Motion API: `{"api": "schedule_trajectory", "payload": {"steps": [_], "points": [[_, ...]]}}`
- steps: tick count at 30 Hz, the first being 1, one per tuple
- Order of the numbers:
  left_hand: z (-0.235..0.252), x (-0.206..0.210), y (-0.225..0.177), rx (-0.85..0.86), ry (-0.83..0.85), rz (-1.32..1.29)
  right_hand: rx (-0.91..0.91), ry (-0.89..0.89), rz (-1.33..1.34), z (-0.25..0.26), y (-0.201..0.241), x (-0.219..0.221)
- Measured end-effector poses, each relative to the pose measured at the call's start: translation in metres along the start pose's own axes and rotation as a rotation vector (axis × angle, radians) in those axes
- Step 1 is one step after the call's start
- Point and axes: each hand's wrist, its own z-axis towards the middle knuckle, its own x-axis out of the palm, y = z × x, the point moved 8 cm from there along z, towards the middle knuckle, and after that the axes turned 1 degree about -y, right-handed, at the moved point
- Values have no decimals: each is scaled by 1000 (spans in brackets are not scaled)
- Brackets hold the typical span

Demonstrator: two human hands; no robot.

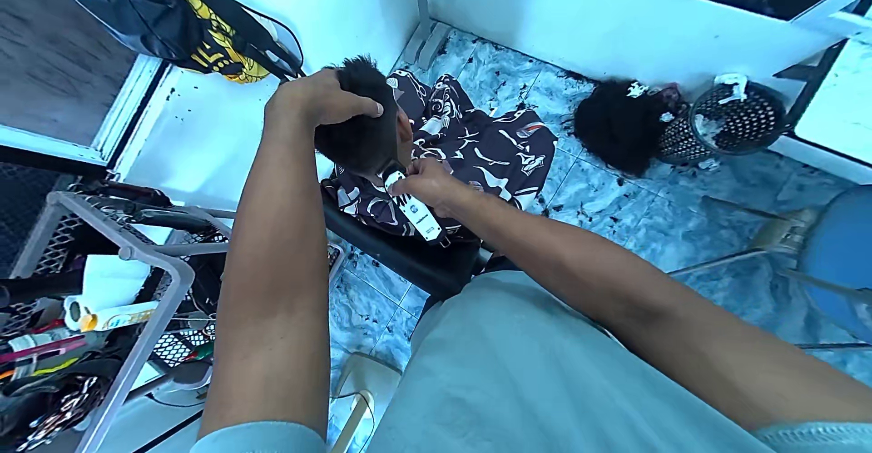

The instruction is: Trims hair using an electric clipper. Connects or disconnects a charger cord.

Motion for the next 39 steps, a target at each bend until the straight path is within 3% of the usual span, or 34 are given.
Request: {"api": "schedule_trajectory", "payload": {"steps": [5, 10, 14, 18, 22, 26, 31, 36, 39], "points": [[1, 2, 1, -8, 11, 3, -88, 56, 147, 2, 16, 0], [1, 2, -1, -3, 11, -17, 7, 0, 31, 1, 0, -2], [2, 4, 1, -11, 6, 4, -81, 47, 187, 0, 16, 2], [1, 1, -2, 1, 1, -8, -6, 28, 7, -3, 3, 0], [0, 3, -2, -6, 8, 8, -68, 46, 178, -1, 17, -1], [-2, 0, -5, 2, 6, -8, -21, 26, 19, -2, 8, -3], [0, 4, 0, 0, 13, -16, -40, 77, 205, 0, 18, -1], [1, 2, -3, -6, 9, -8, 84, -13, -76, -2, -16, -4], [0, 2, -3, -15, 7, 12, 40, -25, -92, -2, -12, 0]]}}
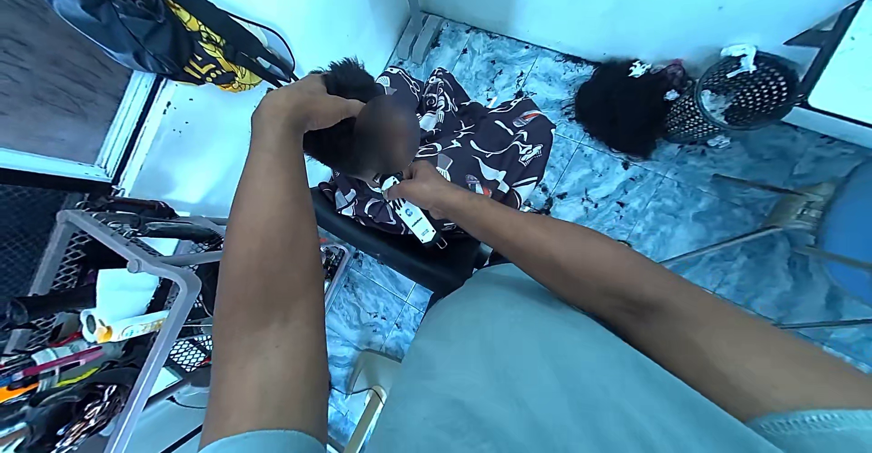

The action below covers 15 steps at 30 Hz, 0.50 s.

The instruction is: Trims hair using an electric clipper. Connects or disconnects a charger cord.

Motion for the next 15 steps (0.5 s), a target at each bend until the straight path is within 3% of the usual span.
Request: {"api": "schedule_trajectory", "payload": {"steps": [3, 7, 10, 15], "points": [[0, 1, 0, 1, 2, -2, -146, -16, -38, 2, 13, 1], [-1, -1, -2, 6, 3, -11, -87, -31, -30, -1, 4, 2], [-1, -1, -1, -6, 2, -5, -144, 1, 94, -1, 14, 4], [-1, -1, -2, -4, -5, -2, -85, -13, 30, 0, 7, 2]]}}
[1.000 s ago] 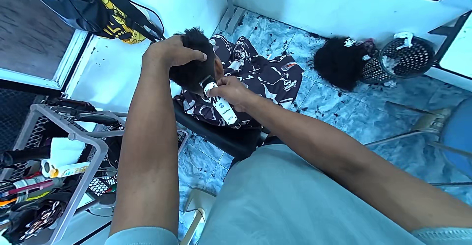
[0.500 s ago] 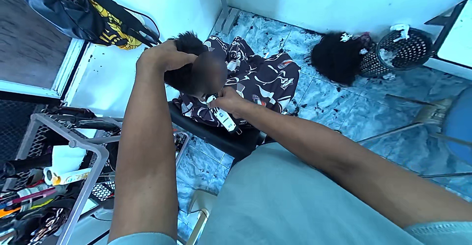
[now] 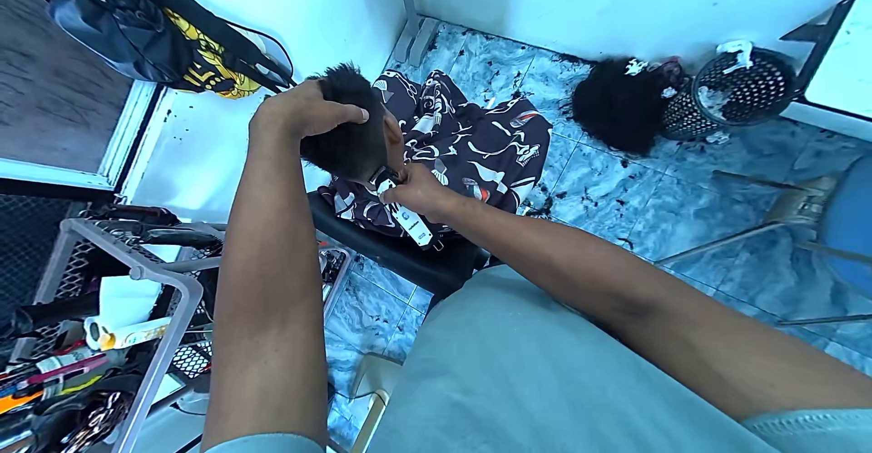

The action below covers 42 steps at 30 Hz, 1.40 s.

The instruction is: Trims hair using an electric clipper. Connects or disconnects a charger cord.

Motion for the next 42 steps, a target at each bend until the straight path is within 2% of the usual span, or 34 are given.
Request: {"api": "schedule_trajectory", "payload": {"steps": [4, 10, 17, 23, 29, 33, 36, 40, 42], "points": [[-1, 1, -1, -7, 5, -21, -50, 27, 103, 0, 6, 0], [-2, 1, -2, 31, 12, -38, -8, 54, 145, -2, 2, -2], [-11, 5, -5, 129, 11, -80, 267, 147, 106, 5, -33, -21], [-11, 6, -2, 99, 11, -76, 75, 182, 240, 12, -23, -13], [-9, 8, 1, 91, 0, -83, 159, 231, 405, 6, -25, -6], [-10, 8, 4, 77, -3, -87, 196, 237, 410, 5, -32, -2], [-8, 9, 3, 88, -4, -101, 163, 283, 534, 5, -26, 0], [-9, 8, 2, 83, 0, -97, 188, 262, 486, 10, -35, 4], [-7, 8, 1, 87, 1, -90, 179, 280, 556, 9, -32, 4]]}}
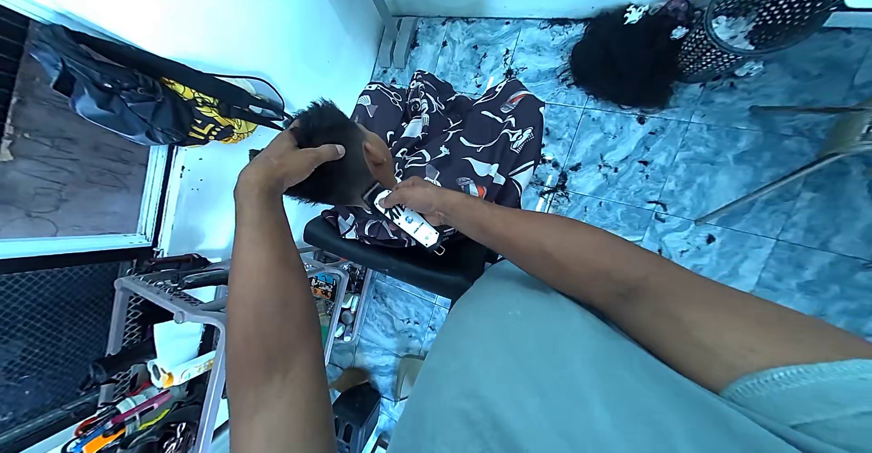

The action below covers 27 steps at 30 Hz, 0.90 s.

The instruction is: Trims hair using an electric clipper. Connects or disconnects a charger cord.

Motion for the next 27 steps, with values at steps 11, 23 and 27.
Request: {"api": "schedule_trajectory", "payload": {"steps": [11, 23, 27], "points": [[-5, 1, -3, -28, -72, -191, -55, 65, -171, -3, 29, -6], [-23, 3, 6, -42, -121, -331, -39, 74, -430, -3, 41, -18], [-28, 5, 11, -53, -137, -364, -66, 145, -291, -5, 48, -9]]}}
